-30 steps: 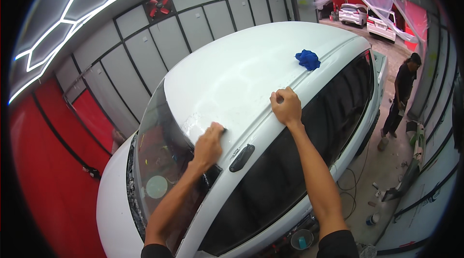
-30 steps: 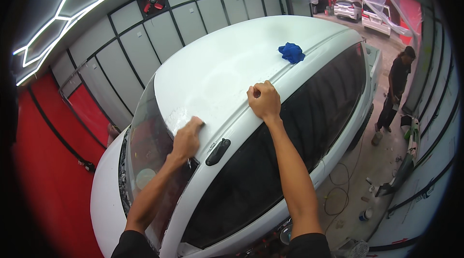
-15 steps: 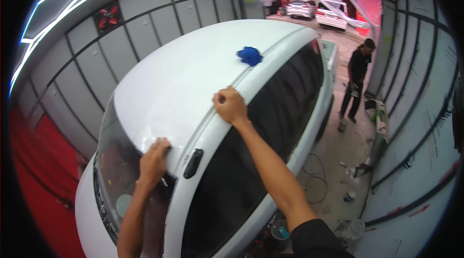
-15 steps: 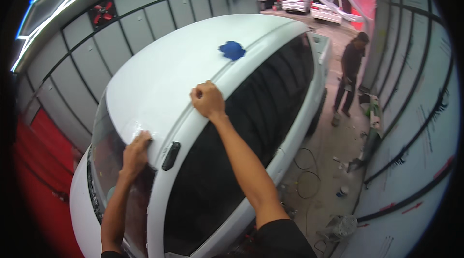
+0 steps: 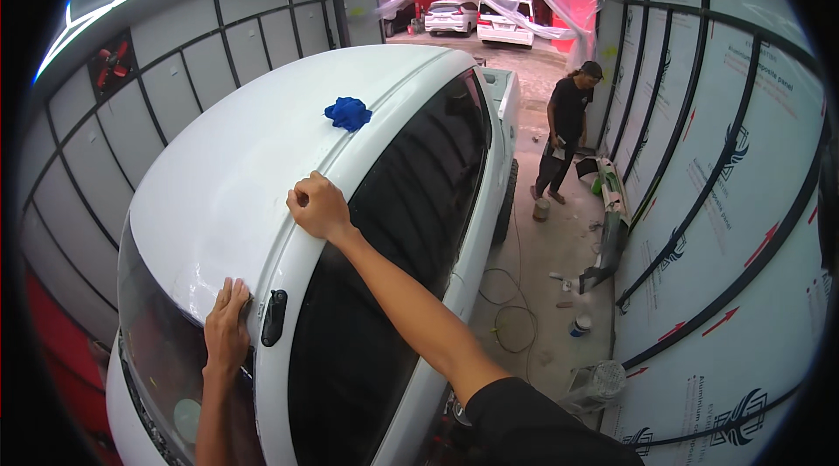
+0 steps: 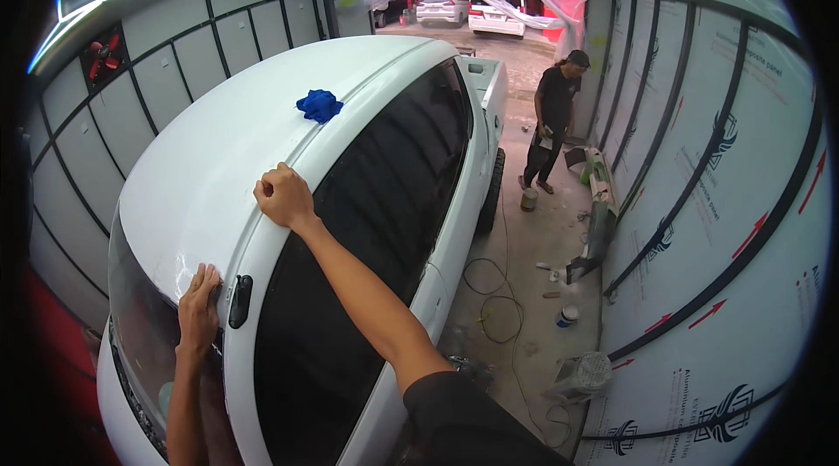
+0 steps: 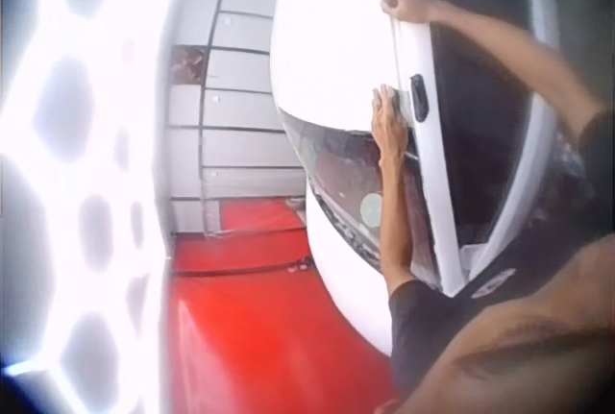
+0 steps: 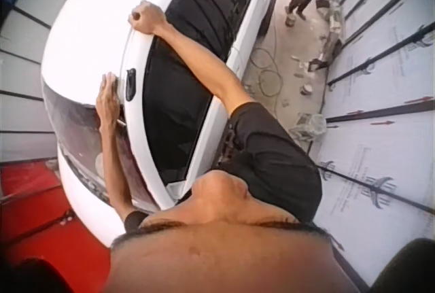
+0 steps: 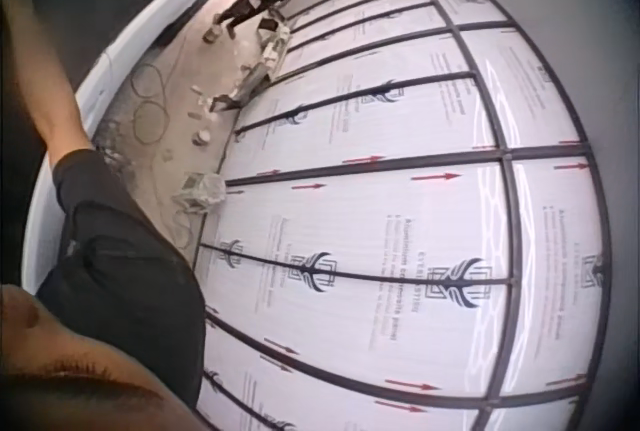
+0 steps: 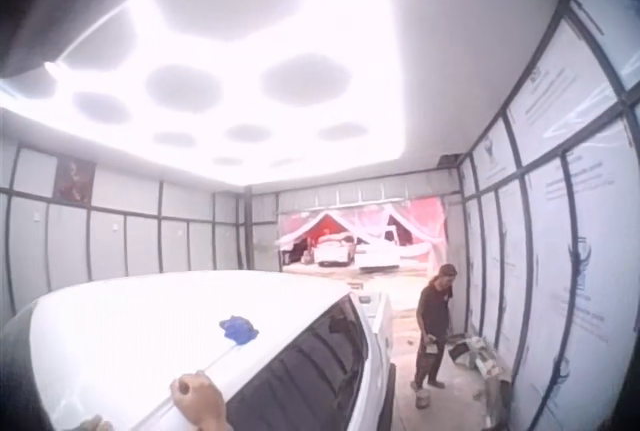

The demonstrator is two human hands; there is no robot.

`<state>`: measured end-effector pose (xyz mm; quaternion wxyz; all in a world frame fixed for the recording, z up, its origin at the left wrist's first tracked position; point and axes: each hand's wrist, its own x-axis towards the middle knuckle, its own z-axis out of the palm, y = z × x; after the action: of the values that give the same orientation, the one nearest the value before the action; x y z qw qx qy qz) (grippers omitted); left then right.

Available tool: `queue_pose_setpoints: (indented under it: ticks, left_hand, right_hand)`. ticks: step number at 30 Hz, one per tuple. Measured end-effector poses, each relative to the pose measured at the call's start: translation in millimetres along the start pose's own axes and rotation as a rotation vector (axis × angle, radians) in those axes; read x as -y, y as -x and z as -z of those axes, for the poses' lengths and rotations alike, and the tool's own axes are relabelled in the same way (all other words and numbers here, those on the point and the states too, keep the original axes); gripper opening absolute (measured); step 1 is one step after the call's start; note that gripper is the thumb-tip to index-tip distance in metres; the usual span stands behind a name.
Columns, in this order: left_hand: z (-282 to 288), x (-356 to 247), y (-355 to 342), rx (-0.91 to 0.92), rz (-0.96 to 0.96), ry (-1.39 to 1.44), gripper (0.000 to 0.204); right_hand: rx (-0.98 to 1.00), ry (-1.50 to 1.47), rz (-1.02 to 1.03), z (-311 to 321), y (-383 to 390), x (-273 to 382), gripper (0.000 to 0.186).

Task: The person wets sandpaper and a cloth in a bucket of water, then wet-sands and wipes down the roof and pillar edges of a car.

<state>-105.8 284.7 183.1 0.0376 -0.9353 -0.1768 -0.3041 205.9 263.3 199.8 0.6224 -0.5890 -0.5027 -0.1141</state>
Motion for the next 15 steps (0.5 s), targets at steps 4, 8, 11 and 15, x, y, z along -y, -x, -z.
queue_pose_setpoints:
  ticks: [4, 8, 11, 15]
  left_hand:
    - [10, 10, 50, 0.039, -0.062, 0.013, 0.040]
    - [12, 0, 18, 0.028, 0.000, 0.015, 0.041]
    - [2, -8, 4, 0.034, 0.030, 0.078, 0.040]
    - [13, 11, 56, 0.084, -0.021, -0.010, 0.040]
  right_hand:
    - [0.010, 0.020, -0.042, -10, -2, 15, 0.028]
    - [0.022, 0.007, -0.049, -9, 1, 14, 0.028]
    - [0.018, 0.030, 0.015, -1, 3, -2, 0.027]
    - [-0.016, 0.032, -0.040, -12, 2, 13, 0.027]
